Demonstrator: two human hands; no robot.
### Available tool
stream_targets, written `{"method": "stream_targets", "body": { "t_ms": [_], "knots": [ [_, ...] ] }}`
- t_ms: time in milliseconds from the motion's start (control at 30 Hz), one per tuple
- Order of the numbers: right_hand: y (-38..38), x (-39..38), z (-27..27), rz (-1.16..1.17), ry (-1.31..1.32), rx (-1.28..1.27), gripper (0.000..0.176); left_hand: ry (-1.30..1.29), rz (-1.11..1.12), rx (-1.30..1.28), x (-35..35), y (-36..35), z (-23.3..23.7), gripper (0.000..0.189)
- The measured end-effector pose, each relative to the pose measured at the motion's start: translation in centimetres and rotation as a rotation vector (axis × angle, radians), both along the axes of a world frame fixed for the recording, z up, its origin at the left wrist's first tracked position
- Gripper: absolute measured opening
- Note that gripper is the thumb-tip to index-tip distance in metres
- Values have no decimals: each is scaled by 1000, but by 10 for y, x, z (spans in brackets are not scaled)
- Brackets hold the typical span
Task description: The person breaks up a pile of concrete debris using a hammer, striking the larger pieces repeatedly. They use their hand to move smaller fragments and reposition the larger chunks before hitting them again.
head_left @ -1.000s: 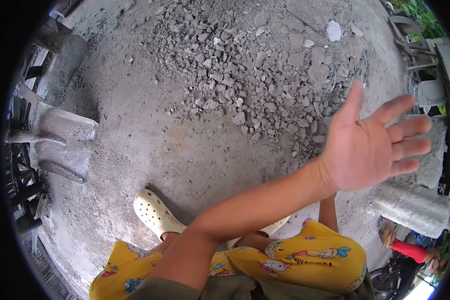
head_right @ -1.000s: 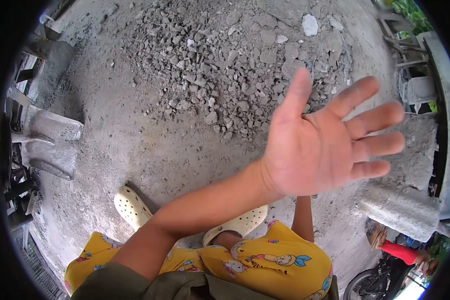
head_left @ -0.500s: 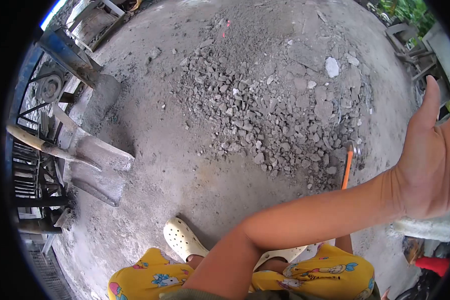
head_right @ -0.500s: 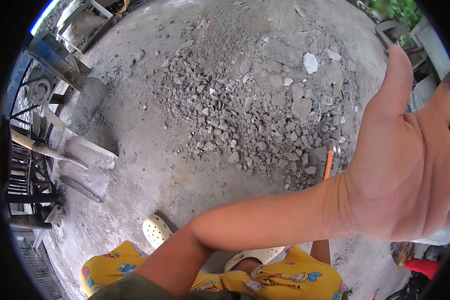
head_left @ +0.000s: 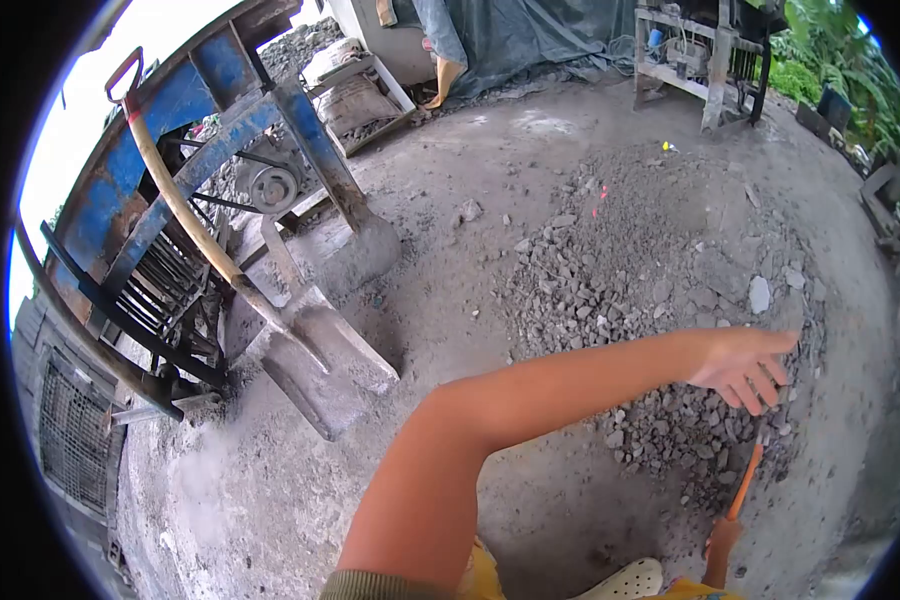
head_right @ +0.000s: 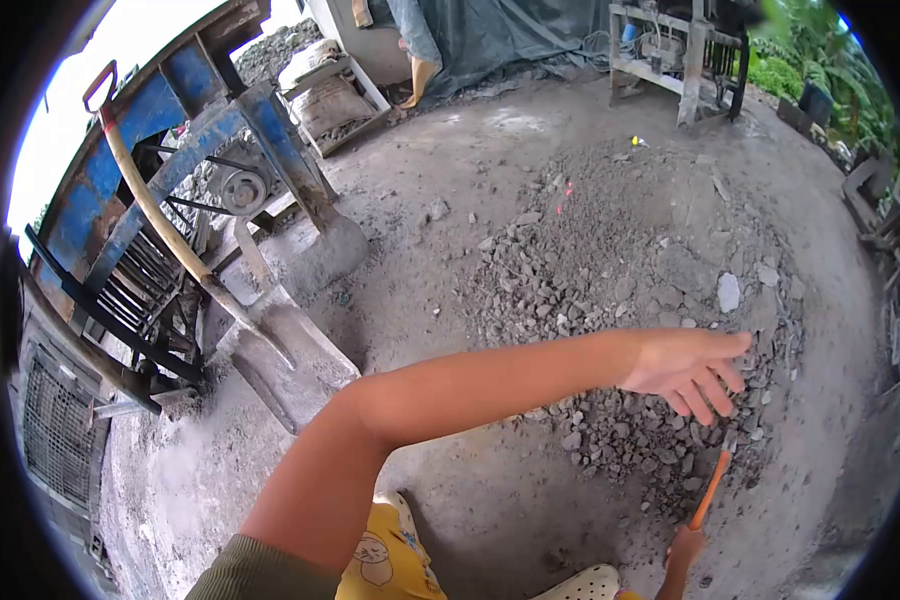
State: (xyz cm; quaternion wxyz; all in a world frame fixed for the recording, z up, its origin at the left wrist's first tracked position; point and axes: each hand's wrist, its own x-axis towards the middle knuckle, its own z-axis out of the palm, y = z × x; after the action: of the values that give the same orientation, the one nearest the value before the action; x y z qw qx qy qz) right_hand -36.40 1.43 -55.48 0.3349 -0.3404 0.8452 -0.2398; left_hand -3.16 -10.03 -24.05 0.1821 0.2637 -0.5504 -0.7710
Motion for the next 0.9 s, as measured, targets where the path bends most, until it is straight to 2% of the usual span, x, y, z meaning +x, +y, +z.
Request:
{"method": "stream_targets", "body": {
  "t_ms": [33,67,100,133,167,200,267,300,333,367,433,500,600,700,900],
  "knots": [
    [1,-4,1,0,36,15,8,-140,131,-10,26,-4,-23,77],
    [-3,-9,2,-1,13,16,8,-216,341,52,50,-8,-55,60],
    [-4,-10,1,-2,-14,22,8,-213,601,180,77,-13,-97,42],
    [0,-12,-1,-6,-40,37,8,-157,849,298,104,-2,-123,31],
    [3,-11,4,-44,-119,32,7,22,1018,426,137,7,-167,29],
    [6,-7,15,-83,-195,29,7,-67,1123,551,172,18,-202,28],
    [1,-4,24,-97,-255,24,8,-523,1165,610,238,54,-222,32],
    [0,-7,15,-77,-231,30,8,-534,1225,561,270,72,-234,34],
    [2,-10,10,-64,-204,41,8,-435,1356,553,298,89,-241,37],
    [1,-11,9,-67,-208,37,9,-290,1449,598,315,104,-229,45],
    [3,-10,9,-78,-209,40,10,-97,1456,626,339,126,-202,63],
    [2,-10,12,-55,-191,45,11,98,1451,573,350,145,-188,66],
    [4,-8,13,-22,-181,49,12,187,1467,539,357,158,-186,68],
    [3,-8,13,-36,-207,25,13,175,1521,526,353,164,-191,71],
    [5,-5,17,-11,-225,-16,15,134,1444,540,347,165,-191,70]
  ]
}}
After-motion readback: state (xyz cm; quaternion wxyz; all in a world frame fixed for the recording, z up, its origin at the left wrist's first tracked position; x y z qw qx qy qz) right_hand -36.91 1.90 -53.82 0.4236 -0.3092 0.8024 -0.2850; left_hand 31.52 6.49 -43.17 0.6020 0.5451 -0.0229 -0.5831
